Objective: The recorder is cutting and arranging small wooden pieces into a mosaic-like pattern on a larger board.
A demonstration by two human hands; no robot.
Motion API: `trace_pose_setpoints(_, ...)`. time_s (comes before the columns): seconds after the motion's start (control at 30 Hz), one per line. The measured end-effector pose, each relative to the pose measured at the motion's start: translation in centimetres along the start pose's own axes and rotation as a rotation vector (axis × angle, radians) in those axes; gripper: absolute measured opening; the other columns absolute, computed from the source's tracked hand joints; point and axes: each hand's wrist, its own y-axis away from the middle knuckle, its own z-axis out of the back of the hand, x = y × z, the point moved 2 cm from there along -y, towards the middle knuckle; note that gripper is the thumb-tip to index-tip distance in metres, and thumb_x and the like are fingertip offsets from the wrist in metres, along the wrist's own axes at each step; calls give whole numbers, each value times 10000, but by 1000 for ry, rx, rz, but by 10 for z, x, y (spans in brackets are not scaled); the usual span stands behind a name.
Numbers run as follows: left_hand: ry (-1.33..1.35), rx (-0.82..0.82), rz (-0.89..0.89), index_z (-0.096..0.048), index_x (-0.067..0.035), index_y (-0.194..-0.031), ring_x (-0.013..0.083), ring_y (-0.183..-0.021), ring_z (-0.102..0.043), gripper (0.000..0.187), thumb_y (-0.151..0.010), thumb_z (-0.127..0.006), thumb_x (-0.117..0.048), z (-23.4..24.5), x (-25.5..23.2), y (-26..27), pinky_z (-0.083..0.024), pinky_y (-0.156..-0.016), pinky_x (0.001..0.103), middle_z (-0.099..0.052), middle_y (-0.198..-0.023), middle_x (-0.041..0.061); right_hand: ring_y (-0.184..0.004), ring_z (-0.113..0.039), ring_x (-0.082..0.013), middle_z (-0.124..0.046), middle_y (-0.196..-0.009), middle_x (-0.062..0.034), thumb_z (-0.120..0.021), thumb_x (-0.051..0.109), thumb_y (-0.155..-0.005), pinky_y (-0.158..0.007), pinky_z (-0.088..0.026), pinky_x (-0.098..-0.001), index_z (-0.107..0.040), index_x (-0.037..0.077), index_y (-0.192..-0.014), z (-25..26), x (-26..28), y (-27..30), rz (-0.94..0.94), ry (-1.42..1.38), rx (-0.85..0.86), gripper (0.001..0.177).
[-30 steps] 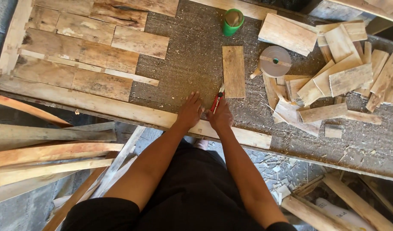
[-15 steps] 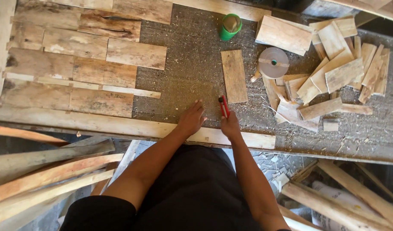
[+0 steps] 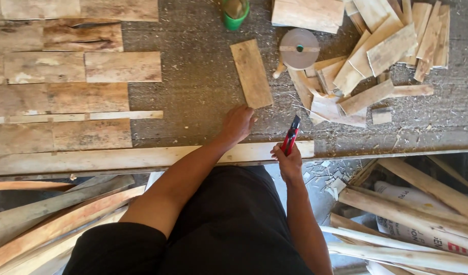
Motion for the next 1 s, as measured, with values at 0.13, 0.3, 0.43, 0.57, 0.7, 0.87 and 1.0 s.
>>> trace_pose_setpoints(0.13,35,52,-27,-709,-44,-914,300,-883,-692,99,-921,-706,-143,-40,-56,-42,-573,-812,475,-703,-936,158,-813,-667,-161,-686,-900,-55,-697,54,-953,-739,-553,-314,-590,39,-1070,38,11,1,50,-70,-26,159)
trace_pose_setpoints(0.3,179,143,36,-696,-83,-1150,219,-840,-724,219,-951,-637,-13,-97,-122,-92,-615,-769,412,-736,-958,126,-790,-678,-165,-724,-860,-62,-699,83,-962,-763,-580,-330,-631,42,-1013,74,56,7,-6,101,-131,94)
trace_pose_setpoints(0.43,106,281,78,-528,-135,-1450,244,-836,-717,606,-874,-648,12,-110,-160,-126,-609,-730,419,-710,-1019,152,-801,-648,-166,-709,-884,-71,-693,74,-974,-769,-538,-336,-628,35,-1058,115,41,0,65,-13,-110,113)
trace_pose_setpoints(0.57,85,421,164,-375,-146,-1566,257,-887,-717,708,-914,-579,37,-138,-162,-148,-620,-722,417,-684,-1108,171,-822,-660,-163,-710,-896,-66,-700,96,-961,-781,-558,-334,-629,41,-1060,138,48,-4,52,-36,-99,134)
trace_pose_setpoints(0.7,54,330,171,-580,-61,-1312,262,-917,-725,338,-978,-615,-90,-179,-139,-158,-605,-801,426,-695,-1075,165,-817,-669,-159,-717,-873,-59,-701,106,-954,-784,-570,-333,-641,58,-1050,154,52,-10,17,23,-122,123)
trace_pose_setpoints(0.87,51,234,297,-685,-25,-1048,264,-862,-708,267,-1013,-653,-288,-123,-166,-157,-600,-772,446,-672,-995,146,-820,-662,-177,-706,-876,-73,-717,89,-972,-782,-570,-359,-644,44,-1015,168,44,-27,55,16,-56,96)
trace_pose_setpoints(1.0,164,-24,377,-749,-57,-896,229,-820,-719,161,-944,-679,-194,-148,-132,-138,-585,-781,438,-722,-952,108,-857,-667,-148,-679,-943,-40,-706,59,-953,-791,-566,-324,-585,69,-1045,158,54,-39,117,-118,4,152)
